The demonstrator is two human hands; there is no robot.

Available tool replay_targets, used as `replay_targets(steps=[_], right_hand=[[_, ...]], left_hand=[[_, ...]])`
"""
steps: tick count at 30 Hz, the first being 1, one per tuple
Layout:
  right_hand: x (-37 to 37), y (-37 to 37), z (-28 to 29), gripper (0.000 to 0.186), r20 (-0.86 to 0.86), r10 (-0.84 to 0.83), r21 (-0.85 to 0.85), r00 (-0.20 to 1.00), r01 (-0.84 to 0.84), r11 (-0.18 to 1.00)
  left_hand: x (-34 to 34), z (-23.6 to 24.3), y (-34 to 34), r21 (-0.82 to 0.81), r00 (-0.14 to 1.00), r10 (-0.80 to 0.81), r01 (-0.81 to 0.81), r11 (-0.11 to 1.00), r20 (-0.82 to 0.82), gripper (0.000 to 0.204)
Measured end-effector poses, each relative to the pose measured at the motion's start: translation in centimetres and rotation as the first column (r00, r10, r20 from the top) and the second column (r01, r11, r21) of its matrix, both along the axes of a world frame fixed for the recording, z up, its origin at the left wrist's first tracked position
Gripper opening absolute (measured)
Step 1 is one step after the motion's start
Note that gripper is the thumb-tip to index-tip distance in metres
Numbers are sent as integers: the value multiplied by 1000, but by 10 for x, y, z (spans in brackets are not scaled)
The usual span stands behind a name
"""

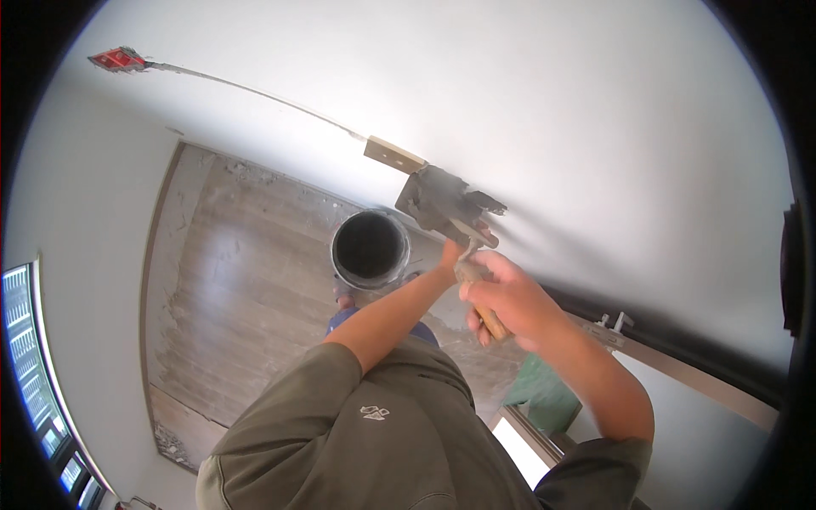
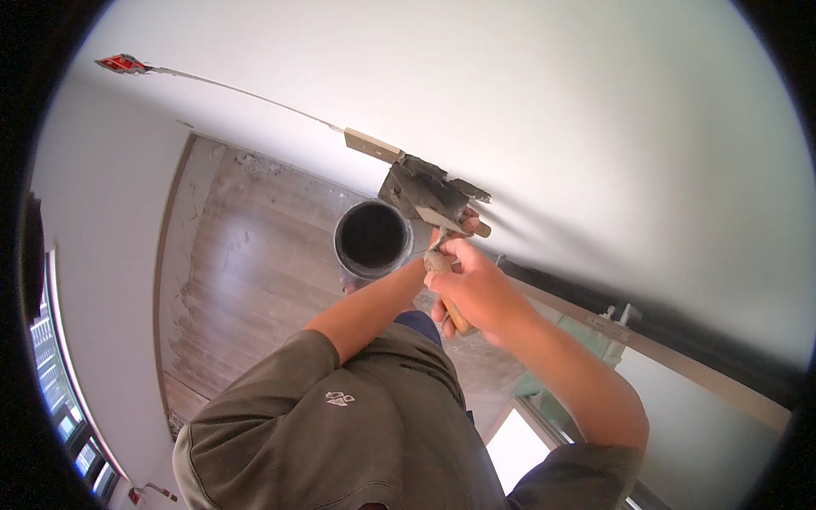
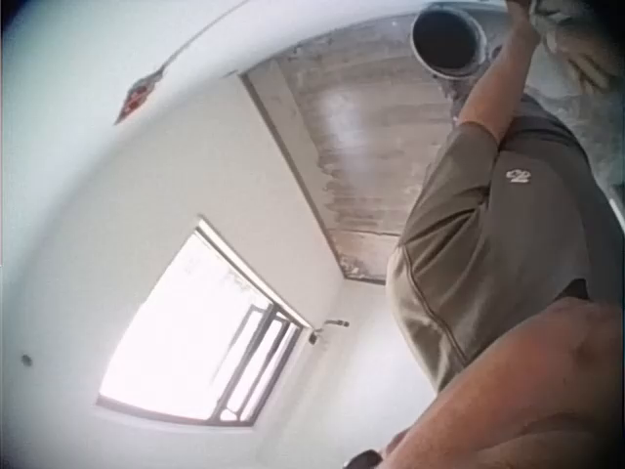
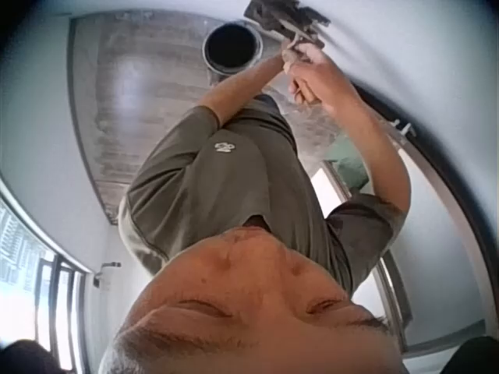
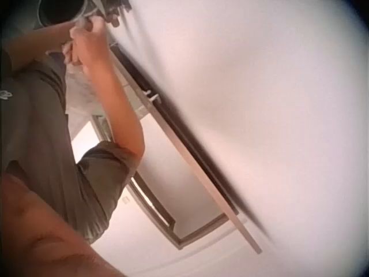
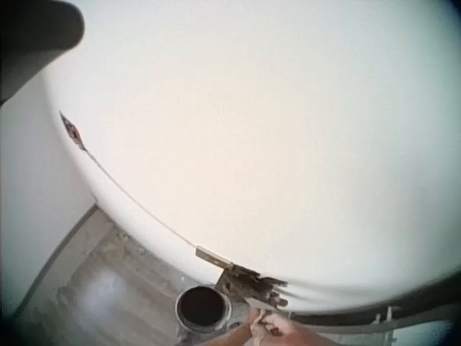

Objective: Applying plaster or wall filler to a wall using a trowel and putty knife to smooth the surface.

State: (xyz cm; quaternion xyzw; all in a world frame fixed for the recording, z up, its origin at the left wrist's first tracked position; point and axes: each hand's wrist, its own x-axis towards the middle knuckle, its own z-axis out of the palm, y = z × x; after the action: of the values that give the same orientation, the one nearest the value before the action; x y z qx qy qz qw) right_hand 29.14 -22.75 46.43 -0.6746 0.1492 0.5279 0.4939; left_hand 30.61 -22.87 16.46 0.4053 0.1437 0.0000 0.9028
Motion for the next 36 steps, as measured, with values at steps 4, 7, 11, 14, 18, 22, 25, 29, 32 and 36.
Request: replay_targets(steps=[4, 7, 11, 14, 18, 22, 25, 29, 32, 36], right_hand=[[4, 12, -10, 49, 36, -1, -63, 999, 3, 998], [12, 11, -12, 39, 49, -10, -68, 999, 14, 998], [16, 31, -4, 25, 31, 71, -136, 997, -66, 988], [28, 33, -5, 19, 42, 50, -127, 998, -44, 991], [29, 32, 6, 15, 59, -45, -90, 997, 50, 995], [30, 28, 27, 15, 69, -6, -80, 998, 12, 997], [33, 25, 39, 15, 71, 16, -73, 997, -11, 997], [31, 23, 57, 19, 81, 13, -96, 997, -5, 995], [25, 20, 67, 27, 56, -11, -94, 998, 16, 995], [13, 13, 59, 34, 19, 13, -89, 1000, -11, 996]], left_hand=[[-11, 7, 3, -233, 996, 37, -56, 971, -87, 18], [-23, 73, 19, -352, 974, -35, -48, 935, -225, 19], [-31, 76, 26, -262, 977, -10, -48, 964, -214, 23], [-17, 54, 13, -66, 978, -26, 12, 998, -208, 23], [-6, 24, 0, 203, 977, -35, 78, 976, -208, 24], [3, 2, -6, 454, 977, -38, 131, 881, -209, 25], [-1, 2, -1, -129, 956, -124, 92, 987, -268, 19], [-2, 9, 3, -64, 980, -103, 94, 994, -168, 15], [0, 9, 1, -148, 994, 86, -94, 984, -64, 14], [0, -7, -5, -224, 999, 30, -34, 974, -23, 17]])
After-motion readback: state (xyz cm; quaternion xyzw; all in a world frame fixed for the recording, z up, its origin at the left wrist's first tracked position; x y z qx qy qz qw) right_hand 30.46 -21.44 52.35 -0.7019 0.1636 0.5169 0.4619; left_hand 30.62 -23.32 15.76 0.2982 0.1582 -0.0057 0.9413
